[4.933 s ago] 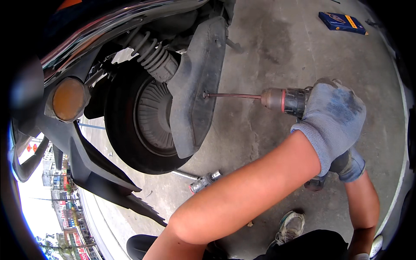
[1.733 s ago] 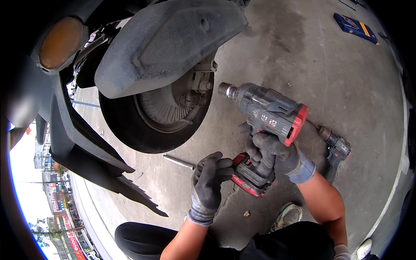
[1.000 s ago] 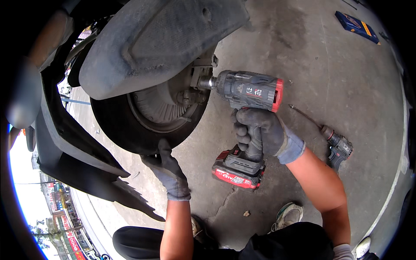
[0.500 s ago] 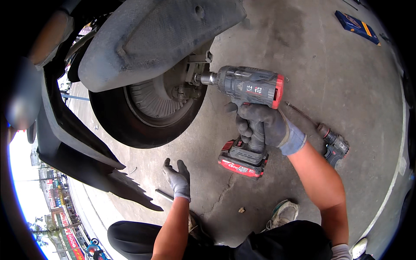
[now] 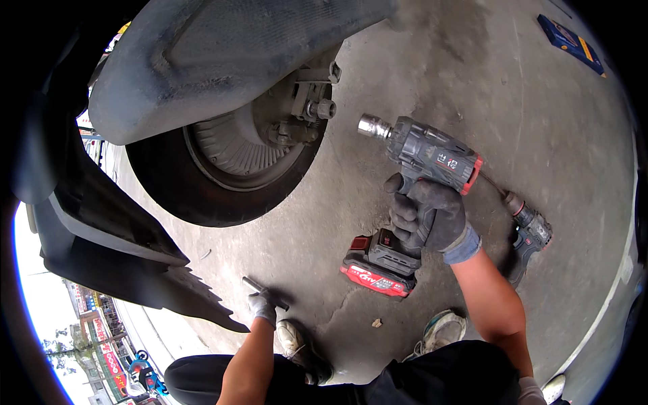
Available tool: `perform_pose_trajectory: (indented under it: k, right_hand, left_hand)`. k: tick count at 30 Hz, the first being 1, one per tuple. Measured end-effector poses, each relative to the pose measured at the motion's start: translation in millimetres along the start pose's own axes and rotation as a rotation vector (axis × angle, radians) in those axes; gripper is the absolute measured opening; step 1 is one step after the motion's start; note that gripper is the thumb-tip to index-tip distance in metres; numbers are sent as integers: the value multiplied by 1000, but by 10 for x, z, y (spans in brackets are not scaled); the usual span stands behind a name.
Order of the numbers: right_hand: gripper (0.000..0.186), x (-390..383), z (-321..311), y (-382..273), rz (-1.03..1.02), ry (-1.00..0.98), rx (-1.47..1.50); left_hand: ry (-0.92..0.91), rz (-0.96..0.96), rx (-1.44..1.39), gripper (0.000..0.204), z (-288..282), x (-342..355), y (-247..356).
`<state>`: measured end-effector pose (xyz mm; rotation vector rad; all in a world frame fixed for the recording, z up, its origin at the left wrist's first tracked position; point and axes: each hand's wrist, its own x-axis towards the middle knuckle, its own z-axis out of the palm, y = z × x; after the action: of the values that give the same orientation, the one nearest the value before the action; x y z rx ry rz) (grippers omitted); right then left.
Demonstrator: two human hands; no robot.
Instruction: The person puts on gloves, retrieves a cordless impact wrench and drill, then works on the rear wheel of a blue scooter. They remove the rear mudguard and loosen wheel nuts using the impact wrench and a socket extension.
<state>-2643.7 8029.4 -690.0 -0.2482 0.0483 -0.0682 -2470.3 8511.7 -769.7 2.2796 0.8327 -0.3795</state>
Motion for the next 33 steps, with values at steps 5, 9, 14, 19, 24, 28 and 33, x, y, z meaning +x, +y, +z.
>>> perform_pose_trajectory:
  k: [5,9,14,19,24,28,33]
  right_hand:
    - [35,-446,-503,275,25,418,188]
    - [36,-731,-473,369,9,542,146]
    - [41,-1180,-361,436,-49,523,97]
    - [39,-1346,-337,509,-91,576,171]
    - [44,-1562,-495,662,-124,606,212]
    - [39,-1519,-456,699,-120,615,256]
    - [43,-1539,-524,739,-118,646,205]
  left_hand:
    - [-241,548,113,27,837,-973,398]
    - [-419,991,278,32,1334,-1697,787]
    - [-510,1076,643,40,1818,-2377,1323]
    - [-548,1057,448,50,1859,-2457,1642]
    - [-1271,371,-717,46,1574,-2875,2702]
    - [-1444,112,-1237,39,1597,-2890,3226]
    - [-1646,219,-798,27,1862,-3107,2811]
